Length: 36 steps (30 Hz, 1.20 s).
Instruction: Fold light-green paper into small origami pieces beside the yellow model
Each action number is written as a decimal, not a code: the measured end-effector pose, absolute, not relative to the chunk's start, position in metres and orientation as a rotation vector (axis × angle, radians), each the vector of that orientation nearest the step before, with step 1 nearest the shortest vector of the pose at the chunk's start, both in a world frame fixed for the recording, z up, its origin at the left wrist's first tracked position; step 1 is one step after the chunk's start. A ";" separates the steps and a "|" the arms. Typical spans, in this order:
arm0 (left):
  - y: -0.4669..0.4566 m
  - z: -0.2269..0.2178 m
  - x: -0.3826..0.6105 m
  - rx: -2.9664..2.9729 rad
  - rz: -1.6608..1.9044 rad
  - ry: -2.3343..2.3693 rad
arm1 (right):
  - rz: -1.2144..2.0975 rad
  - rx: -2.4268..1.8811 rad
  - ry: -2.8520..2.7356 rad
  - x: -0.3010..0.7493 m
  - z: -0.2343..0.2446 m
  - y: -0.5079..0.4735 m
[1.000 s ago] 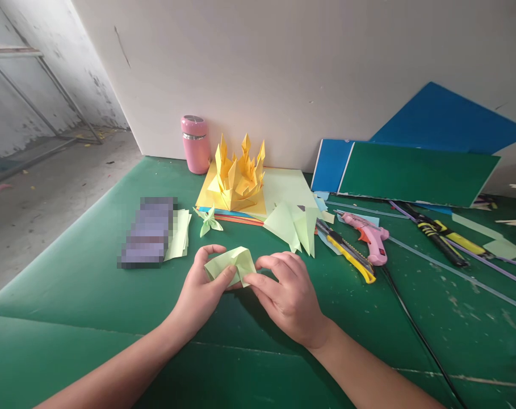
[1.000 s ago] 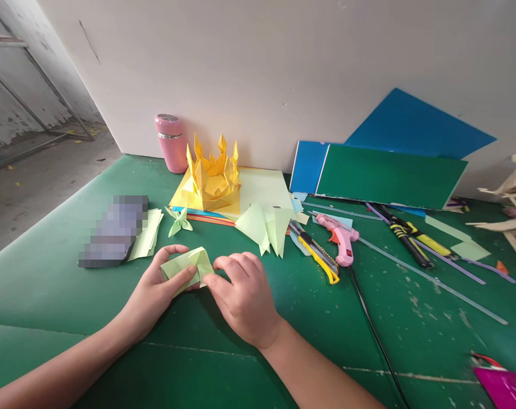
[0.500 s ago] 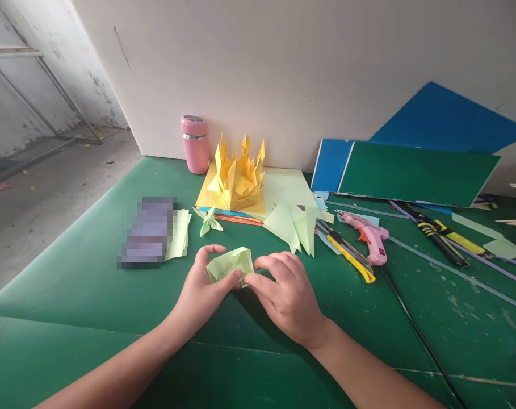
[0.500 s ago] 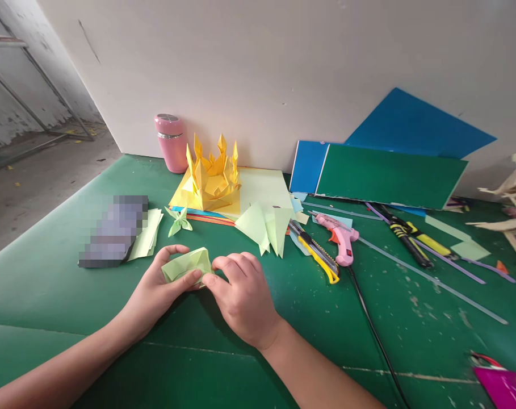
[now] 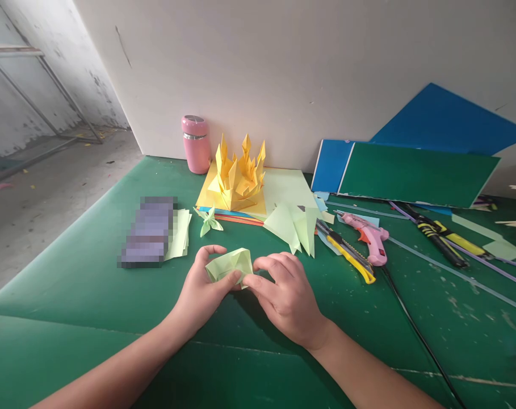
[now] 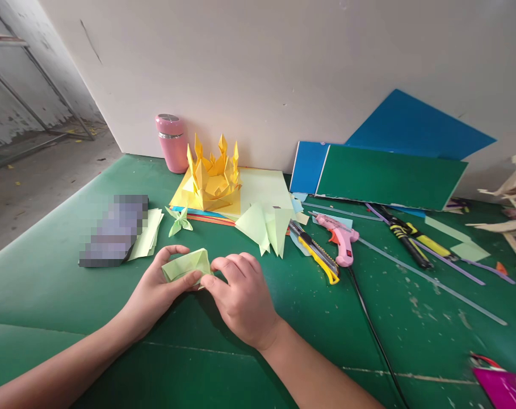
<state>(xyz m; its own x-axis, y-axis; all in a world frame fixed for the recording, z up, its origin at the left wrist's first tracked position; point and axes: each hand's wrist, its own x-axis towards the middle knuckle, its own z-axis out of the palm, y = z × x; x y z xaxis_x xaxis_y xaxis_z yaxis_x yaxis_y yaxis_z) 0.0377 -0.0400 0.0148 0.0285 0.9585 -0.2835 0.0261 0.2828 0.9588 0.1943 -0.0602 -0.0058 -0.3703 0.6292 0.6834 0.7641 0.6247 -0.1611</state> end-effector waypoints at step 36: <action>-0.039 0.015 0.037 0.897 0.981 1.259 | -0.222 -1.043 -2.088 0.195 -0.008 -0.060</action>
<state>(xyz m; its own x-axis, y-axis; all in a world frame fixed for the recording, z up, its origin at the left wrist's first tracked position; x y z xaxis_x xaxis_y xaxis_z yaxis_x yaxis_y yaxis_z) 0.0368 -0.0392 0.0148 0.0443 0.9414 -0.3343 -0.0940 0.3371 0.9368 0.1949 -0.0598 -0.0076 -0.3624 0.6054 0.7086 0.7407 0.6486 -0.1753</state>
